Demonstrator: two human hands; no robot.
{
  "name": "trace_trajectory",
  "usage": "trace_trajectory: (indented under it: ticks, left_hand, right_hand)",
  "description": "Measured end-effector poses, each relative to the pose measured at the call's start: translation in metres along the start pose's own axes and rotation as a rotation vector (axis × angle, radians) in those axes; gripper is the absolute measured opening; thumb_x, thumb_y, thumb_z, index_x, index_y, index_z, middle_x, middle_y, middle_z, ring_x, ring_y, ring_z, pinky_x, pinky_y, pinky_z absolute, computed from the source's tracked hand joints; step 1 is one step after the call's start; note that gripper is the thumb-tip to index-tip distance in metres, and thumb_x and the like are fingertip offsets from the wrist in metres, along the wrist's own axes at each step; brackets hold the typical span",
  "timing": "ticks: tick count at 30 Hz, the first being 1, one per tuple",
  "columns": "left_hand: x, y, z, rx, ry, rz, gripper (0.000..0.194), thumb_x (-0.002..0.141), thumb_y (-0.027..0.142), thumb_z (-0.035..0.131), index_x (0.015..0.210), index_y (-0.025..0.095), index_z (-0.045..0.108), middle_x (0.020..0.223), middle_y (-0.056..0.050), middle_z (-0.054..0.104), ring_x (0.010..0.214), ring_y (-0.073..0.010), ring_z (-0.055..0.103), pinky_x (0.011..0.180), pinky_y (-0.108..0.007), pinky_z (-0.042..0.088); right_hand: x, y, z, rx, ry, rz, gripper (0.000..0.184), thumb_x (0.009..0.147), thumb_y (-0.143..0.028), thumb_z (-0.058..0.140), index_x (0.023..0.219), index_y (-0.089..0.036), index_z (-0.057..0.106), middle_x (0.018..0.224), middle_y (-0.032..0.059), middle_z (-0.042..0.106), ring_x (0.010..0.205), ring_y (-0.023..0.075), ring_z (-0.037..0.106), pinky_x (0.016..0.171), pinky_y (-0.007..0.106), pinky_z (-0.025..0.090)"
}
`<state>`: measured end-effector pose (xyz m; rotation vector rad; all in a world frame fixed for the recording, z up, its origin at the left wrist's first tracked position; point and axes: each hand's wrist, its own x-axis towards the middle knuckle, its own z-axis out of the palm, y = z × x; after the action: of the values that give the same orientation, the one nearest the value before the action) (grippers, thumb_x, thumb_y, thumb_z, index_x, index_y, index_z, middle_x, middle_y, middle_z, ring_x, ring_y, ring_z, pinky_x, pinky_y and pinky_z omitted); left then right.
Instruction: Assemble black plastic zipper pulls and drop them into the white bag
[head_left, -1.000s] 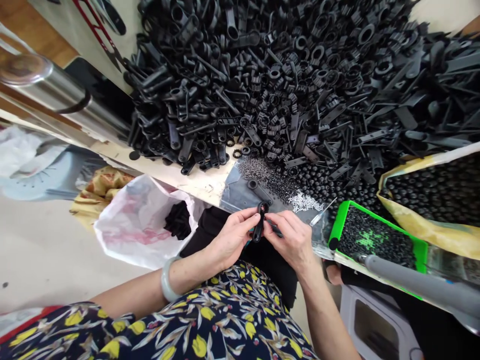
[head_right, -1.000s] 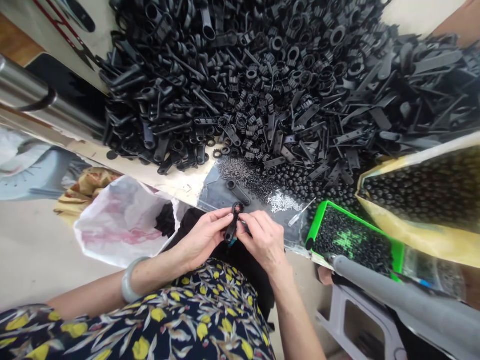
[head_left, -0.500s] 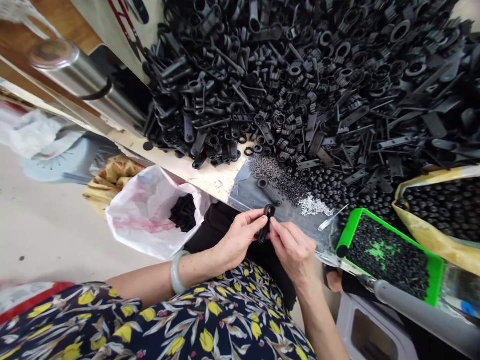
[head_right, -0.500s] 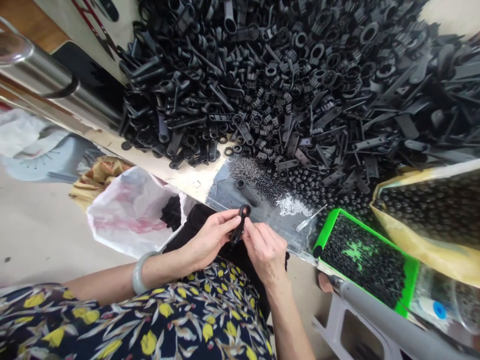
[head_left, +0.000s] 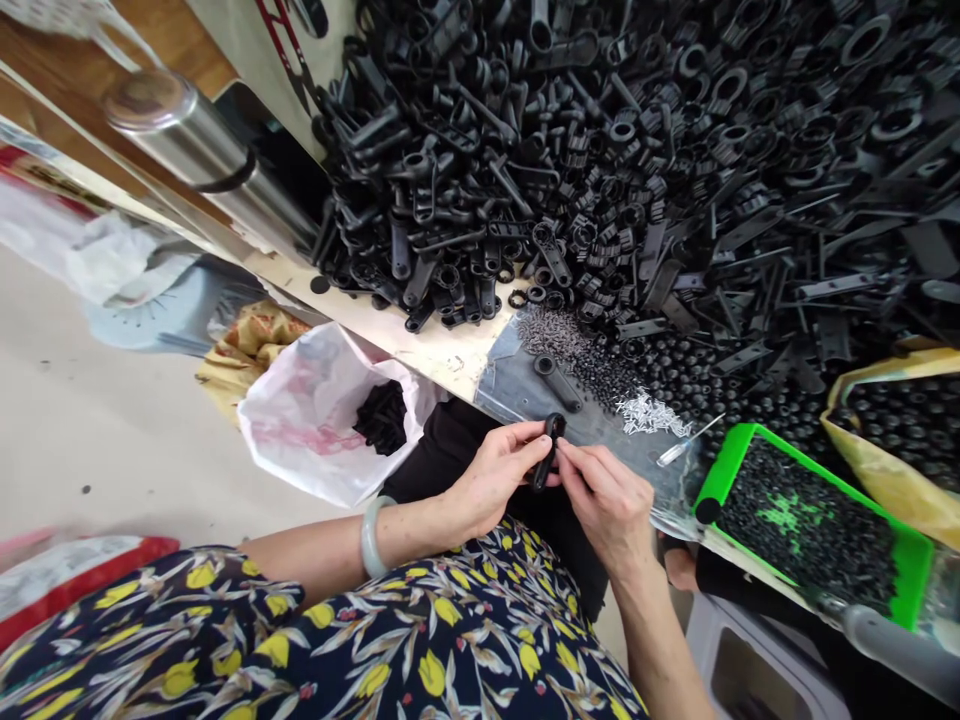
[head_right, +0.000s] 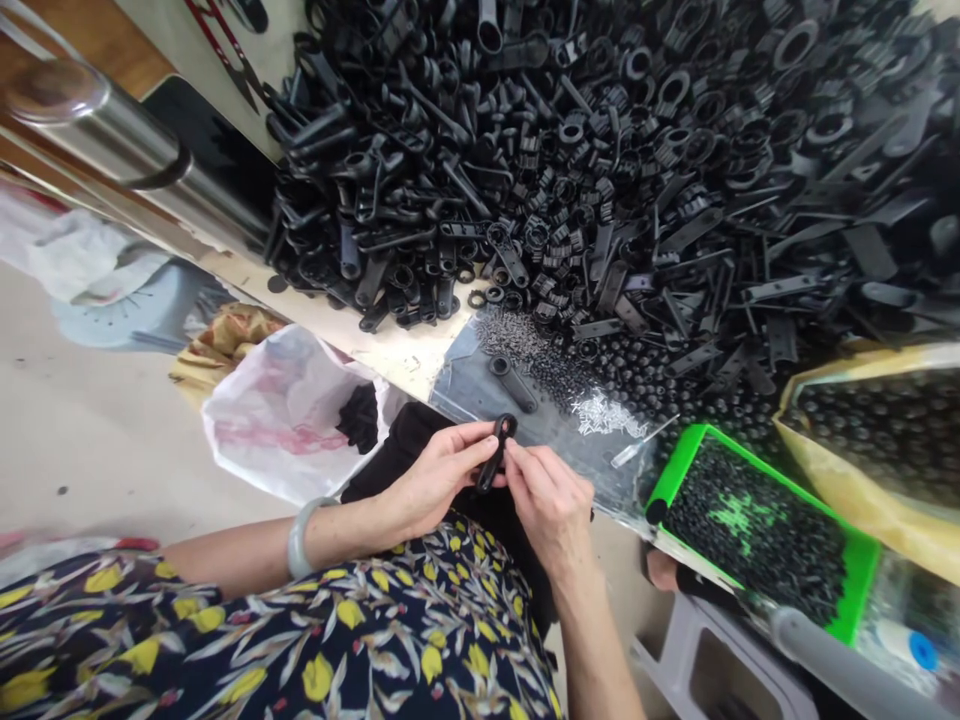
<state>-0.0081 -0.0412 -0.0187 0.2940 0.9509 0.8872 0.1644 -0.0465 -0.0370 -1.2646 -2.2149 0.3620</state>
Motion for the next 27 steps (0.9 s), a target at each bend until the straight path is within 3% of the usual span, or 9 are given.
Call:
trace_trajectory:
  ticks: [5, 13, 27]
  left_hand:
    - [0.001, -0.001, -0.001, 0.006, 0.007, 0.000, 0.036, 0.085, 0.042, 0.082, 0.108, 0.014, 0.079, 0.093, -0.007, 0.074, 0.079, -0.0130, 0.065, 0.071, -0.022, 0.055]
    - [0.003, 0.000, -0.004, 0.015, 0.019, -0.020, 0.038, 0.085, 0.042, 0.082, 0.109, 0.013, 0.078, 0.099, -0.010, 0.076, 0.084, -0.0158, 0.069, 0.078, -0.028, 0.059]
    - [0.015, 0.001, -0.013, 0.019, 0.034, 0.010, 0.039, 0.077, 0.048, 0.086, 0.091, 0.013, 0.077, 0.083, -0.004, 0.071, 0.075, -0.0142, 0.067, 0.079, -0.029, 0.055]
  right_hand:
    - [0.001, 0.002, 0.000, 0.013, -0.004, 0.013, 0.016, 0.101, -0.013, 0.064, 0.114, -0.017, 0.073, 0.096, 0.0038, 0.078, 0.079, 0.0123, 0.073, 0.077, 0.024, 0.054]
    - [0.007, 0.005, -0.003, -0.034, -0.096, 0.000, 0.013, 0.104, -0.017, 0.061, 0.112, -0.017, 0.071, 0.096, 0.0035, 0.075, 0.082, 0.0139, 0.071, 0.078, 0.026, 0.052]
    - [0.029, 0.015, -0.003, -0.217, -0.181, -0.226, 0.012, 0.105, -0.016, 0.057, 0.104, -0.014, 0.068, 0.081, 0.0028, 0.064, 0.073, 0.0149, 0.063, 0.069, 0.028, 0.045]
